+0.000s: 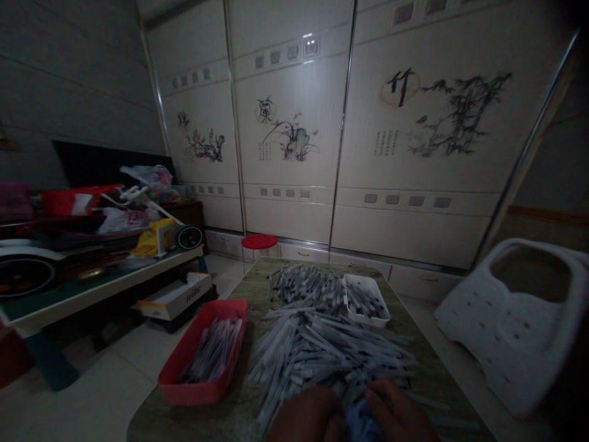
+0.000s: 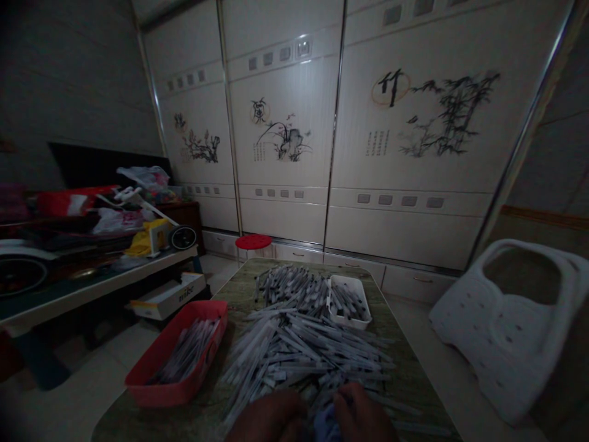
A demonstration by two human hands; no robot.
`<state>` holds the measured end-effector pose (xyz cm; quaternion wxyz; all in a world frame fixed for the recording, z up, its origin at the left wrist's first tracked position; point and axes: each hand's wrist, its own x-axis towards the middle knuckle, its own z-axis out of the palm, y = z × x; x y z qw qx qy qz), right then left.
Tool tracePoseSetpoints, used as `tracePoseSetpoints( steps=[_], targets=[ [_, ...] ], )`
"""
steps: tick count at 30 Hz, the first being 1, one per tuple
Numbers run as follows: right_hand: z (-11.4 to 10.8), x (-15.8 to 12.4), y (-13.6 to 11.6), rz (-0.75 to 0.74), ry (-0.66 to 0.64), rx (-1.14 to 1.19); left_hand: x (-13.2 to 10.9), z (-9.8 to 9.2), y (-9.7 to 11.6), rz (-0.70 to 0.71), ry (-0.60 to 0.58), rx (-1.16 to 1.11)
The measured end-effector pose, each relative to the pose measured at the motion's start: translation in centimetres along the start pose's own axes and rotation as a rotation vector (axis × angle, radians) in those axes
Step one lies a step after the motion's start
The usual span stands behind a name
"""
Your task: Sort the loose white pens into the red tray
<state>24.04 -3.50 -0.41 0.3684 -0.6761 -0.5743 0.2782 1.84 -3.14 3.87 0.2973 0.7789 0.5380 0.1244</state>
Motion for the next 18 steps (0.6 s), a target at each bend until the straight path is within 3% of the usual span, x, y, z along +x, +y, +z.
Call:
tracePoseSetpoints(
  steps=[1, 4, 7, 11, 18],
  targets=[
    [-0.1, 0.2, -0.1, 0.003, 0.005, -0.024, 0.1, -0.8, -0.6, 0.036, 0.08, -0.024],
    [0.3, 0.8, -0.3, -0.006, 0.044, -0.094, 0.5, -3.1, -2.6, -0.032, 0.313, -0.069],
    [1.5, 1.1, -0.8, -0.04, 0.075, -0.161, 0.7, -4.5, -4.1, -0.096, 0.411, -0.103],
    [3.0, 1.3, -2.1, -0.061, 0.052, -0.29, 0.7, -5.1, -4.8, -0.108, 0.446, -0.066],
    [5.0, 1.7, -4.2, -0.239, -0.033, -0.454, 1.2, -4.6, -5.2, -0.066, 0.39, 0.0]
  ],
)
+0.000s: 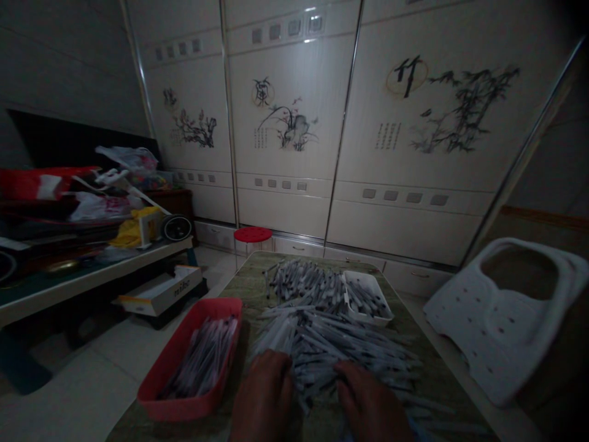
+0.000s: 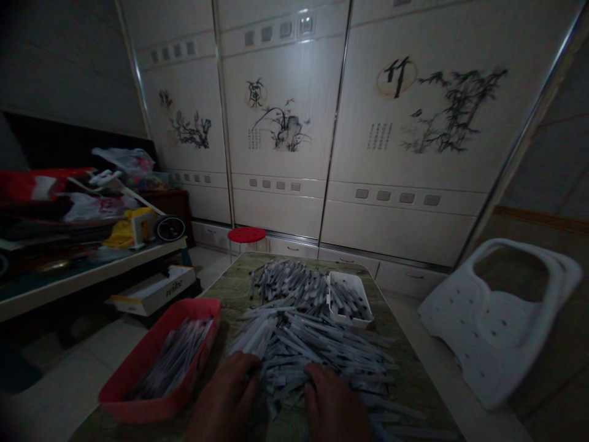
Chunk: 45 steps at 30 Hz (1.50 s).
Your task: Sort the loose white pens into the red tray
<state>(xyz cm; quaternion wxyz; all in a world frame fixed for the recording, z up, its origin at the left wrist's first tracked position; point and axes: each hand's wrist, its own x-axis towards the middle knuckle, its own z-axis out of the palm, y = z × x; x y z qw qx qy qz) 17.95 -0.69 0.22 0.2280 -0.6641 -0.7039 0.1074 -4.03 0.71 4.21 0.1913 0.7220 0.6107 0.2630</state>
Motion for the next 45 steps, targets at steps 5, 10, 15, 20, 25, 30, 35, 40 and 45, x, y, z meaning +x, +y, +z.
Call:
tracePoseSetpoints(
  steps=[5, 10, 15, 20, 25, 30, 35, 40, 45],
  targets=[
    [0.7, 0.7, -1.0, 0.023, -0.053, -0.087, 0.4, 0.5, 0.0, 0.033, -0.085, 0.076],
    [0.6, 1.0, -1.4, 0.049, -0.096, -0.134, 0.6, 1.0, 0.5, 0.059, -0.161, 0.143],
    [0.8, 0.8, -1.6, 0.064, -0.05, -0.184, 0.6, 1.3, 1.1, 0.078, -0.165, 0.163],
    [0.4, 0.8, -2.2, 0.092, -0.084, -0.166, 0.6, 1.7, 1.4, 0.088, -0.179, 0.18],
    [-0.3, 0.8, -2.7, 0.083, -0.107, -0.181, 0.5, 1.9, 2.0, 0.096, -0.196, 0.216],
    [0.0, 0.9, -2.6, 0.11, -0.115, -0.198, 0.7, 2.7, 2.1, 0.117, -0.222, 0.247],
    [-0.1, 0.9, -2.4, 0.118, -0.121, -0.184, 0.9, 3.8, 1.7, 0.125, -0.238, 0.254],
    [-0.3, 0.8, -2.6, 0.096, -0.132, -0.205, 0.9, 4.1, 1.7, 0.144, -0.237, 0.262],
    [-0.4, 0.8, -2.8, 0.088, -0.131, -0.211, 0.9, 4.3, 1.5, 0.167, -0.215, 0.244]
  ],
)
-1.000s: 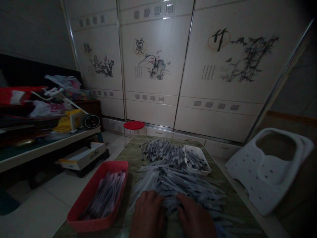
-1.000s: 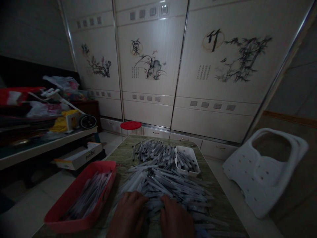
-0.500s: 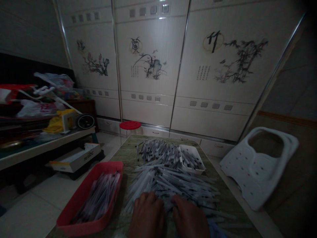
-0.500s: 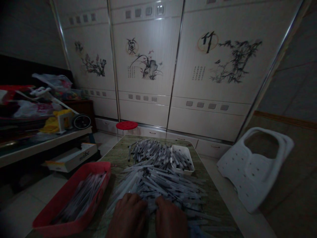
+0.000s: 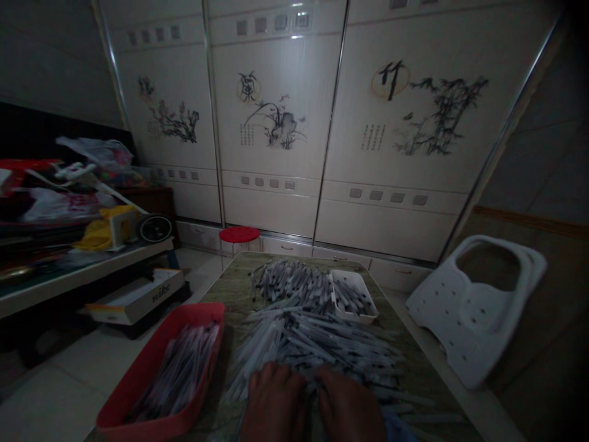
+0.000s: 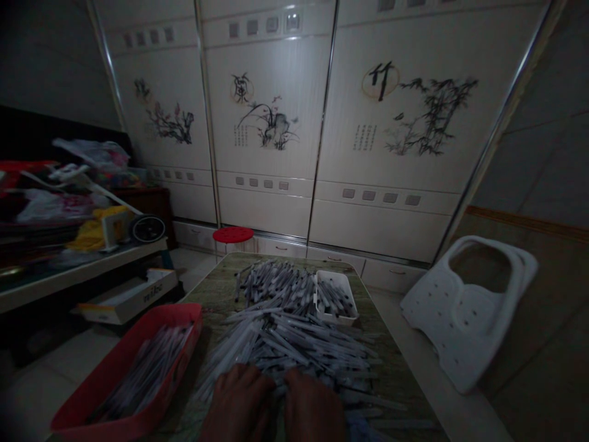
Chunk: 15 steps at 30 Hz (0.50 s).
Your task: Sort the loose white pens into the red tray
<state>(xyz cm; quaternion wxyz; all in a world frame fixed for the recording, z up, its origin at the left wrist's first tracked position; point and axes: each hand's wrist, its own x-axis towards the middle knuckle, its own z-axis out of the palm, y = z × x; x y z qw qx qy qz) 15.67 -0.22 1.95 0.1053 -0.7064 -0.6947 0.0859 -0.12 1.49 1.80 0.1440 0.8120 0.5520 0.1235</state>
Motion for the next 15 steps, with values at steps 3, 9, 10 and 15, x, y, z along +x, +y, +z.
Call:
tracePoseSetpoints(
  steps=[3, 9, 10, 15],
  targets=[
    [0.0, -0.1, 0.2, -0.007, 0.017, 0.023, -0.1, 0.1, 0.0, 0.009, 0.02, -0.019],
    [0.0, -0.2, 1.2, -0.069, 0.075, 0.128, -0.3, -0.5, -0.1, 0.022, 0.087, -0.072],
    [0.0, -0.2, 1.3, -0.083, 0.083, 0.143, -0.3, -0.5, -0.2, 0.028, 0.094, -0.085],
    [0.1, -0.2, 1.8, -0.164, 0.149, 0.206, -0.3, -0.7, -1.0, 0.067, 0.135, -0.182]
  ],
)
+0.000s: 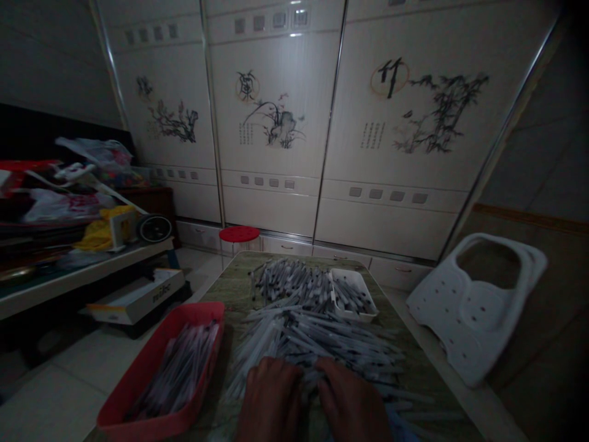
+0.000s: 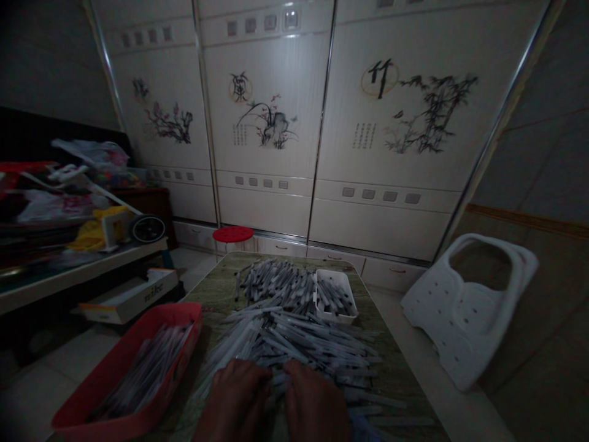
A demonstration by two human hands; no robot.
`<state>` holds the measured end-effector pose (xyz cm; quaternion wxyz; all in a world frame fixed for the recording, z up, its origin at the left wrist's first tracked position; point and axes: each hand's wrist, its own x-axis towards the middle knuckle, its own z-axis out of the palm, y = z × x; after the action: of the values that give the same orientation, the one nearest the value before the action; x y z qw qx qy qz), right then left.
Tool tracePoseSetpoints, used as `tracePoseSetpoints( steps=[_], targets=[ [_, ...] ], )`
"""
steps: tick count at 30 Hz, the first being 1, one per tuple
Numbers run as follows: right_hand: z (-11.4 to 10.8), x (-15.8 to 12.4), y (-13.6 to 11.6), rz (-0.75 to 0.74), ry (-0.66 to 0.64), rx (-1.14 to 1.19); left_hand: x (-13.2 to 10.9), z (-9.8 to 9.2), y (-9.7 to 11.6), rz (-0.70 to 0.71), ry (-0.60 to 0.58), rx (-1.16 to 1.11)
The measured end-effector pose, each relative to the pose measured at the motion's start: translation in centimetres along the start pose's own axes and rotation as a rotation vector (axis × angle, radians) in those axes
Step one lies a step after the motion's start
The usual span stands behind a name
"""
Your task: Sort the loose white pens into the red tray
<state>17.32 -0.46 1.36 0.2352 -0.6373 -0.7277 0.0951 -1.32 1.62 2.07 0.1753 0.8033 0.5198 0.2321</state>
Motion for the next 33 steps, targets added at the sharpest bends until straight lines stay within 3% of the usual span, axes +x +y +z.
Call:
tracePoseSetpoints(
  steps=[4, 7, 15, 27, 33],
  targets=[
    [-0.7, -0.1, 0.4, 0.088, 0.082, 0.034, -0.2, -0.7, -1.0, -0.035, 0.141, -0.177],
    [-1.4, -0.1, 1.0, 0.134, 0.065, 0.03, -0.3, -1.4, -1.5, -0.144, 0.223, -0.355],
    [-1.1, -0.1, 1.5, 0.079, -0.066, -0.049, -0.4, -2.2, -1.5, -0.342, 0.232, -0.704],
    [0.0, -0.3, -2.9, 0.012, -0.208, -0.112, -0.4, -2.8, -1.8, -0.432, 0.32, -0.852],
    [-0.2, 0.0, -2.5, 0.018, -0.188, -0.054, -0.5, -2.7, -2.4, -0.494, 0.293, -0.853]
  ],
)
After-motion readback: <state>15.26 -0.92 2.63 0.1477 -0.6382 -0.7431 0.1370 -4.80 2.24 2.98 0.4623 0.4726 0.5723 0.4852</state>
